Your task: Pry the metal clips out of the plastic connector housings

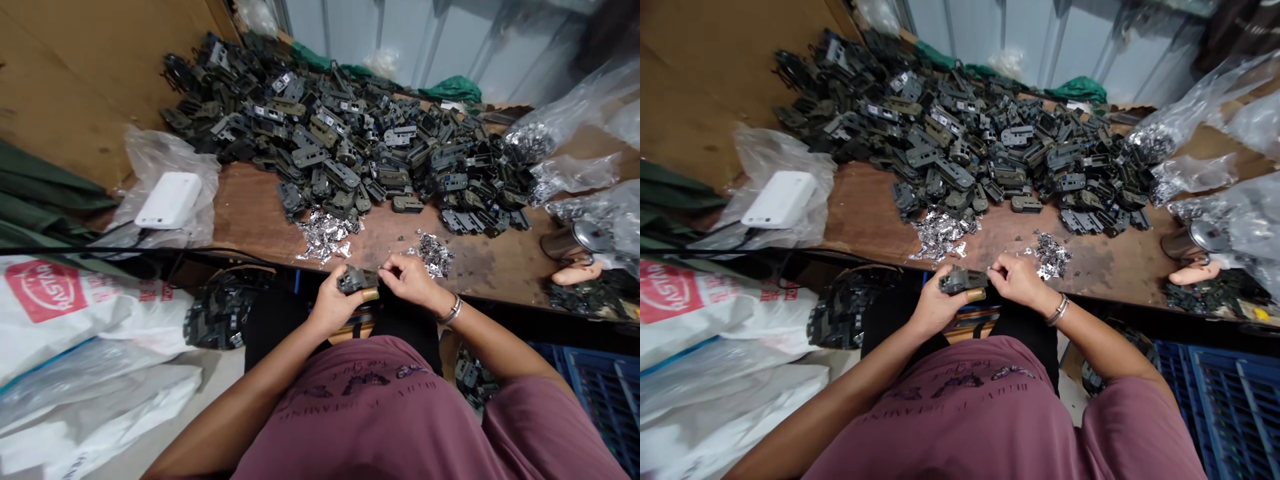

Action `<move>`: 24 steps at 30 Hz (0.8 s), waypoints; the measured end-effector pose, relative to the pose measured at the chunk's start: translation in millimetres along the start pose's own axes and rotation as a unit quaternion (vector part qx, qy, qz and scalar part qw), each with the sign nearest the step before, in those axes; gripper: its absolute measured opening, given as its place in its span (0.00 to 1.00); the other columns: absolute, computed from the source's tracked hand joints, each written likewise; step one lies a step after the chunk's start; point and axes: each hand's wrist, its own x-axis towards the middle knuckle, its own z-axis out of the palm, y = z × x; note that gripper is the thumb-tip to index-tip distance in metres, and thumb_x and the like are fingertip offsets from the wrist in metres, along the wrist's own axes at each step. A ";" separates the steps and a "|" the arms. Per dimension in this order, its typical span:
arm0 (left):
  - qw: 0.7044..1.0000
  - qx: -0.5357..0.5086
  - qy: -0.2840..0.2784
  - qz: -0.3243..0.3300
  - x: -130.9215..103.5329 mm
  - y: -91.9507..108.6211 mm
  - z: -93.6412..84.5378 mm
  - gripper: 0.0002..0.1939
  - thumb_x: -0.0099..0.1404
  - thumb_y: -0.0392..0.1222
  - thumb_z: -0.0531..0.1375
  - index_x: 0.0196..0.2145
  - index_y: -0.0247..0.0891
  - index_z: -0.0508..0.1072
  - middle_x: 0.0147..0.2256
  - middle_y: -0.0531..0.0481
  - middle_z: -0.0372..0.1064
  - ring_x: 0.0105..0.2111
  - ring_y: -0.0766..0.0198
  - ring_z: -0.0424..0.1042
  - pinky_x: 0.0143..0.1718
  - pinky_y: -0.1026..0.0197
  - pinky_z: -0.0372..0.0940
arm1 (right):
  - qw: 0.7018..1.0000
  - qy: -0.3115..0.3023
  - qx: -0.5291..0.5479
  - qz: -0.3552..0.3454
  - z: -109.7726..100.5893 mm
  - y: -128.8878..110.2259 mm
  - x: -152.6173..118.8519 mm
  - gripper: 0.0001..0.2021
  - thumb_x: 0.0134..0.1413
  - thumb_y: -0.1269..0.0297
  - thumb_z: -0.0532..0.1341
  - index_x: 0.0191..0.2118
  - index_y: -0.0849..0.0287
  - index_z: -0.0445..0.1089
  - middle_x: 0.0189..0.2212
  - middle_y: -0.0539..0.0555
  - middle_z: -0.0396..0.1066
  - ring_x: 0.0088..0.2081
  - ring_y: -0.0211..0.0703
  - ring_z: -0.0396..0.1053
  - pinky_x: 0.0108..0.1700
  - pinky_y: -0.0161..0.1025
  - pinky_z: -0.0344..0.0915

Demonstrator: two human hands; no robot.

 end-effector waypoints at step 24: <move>0.998 0.012 -0.034 -0.044 -8.3 -2.0 -5.7 0.19 0.45 0.41 0.70 0.26 0.38 0.62 0.23 0.60 0.60 0.24 0.72 0.60 0.27 0.67 0.59 | 0.994 -0.029 -0.099 -0.031 -6.9 5.4 -11.4 0.05 0.62 0.67 0.57 0.33 0.59 0.66 0.28 0.54 0.72 0.29 0.40 0.68 0.34 0.35 0.60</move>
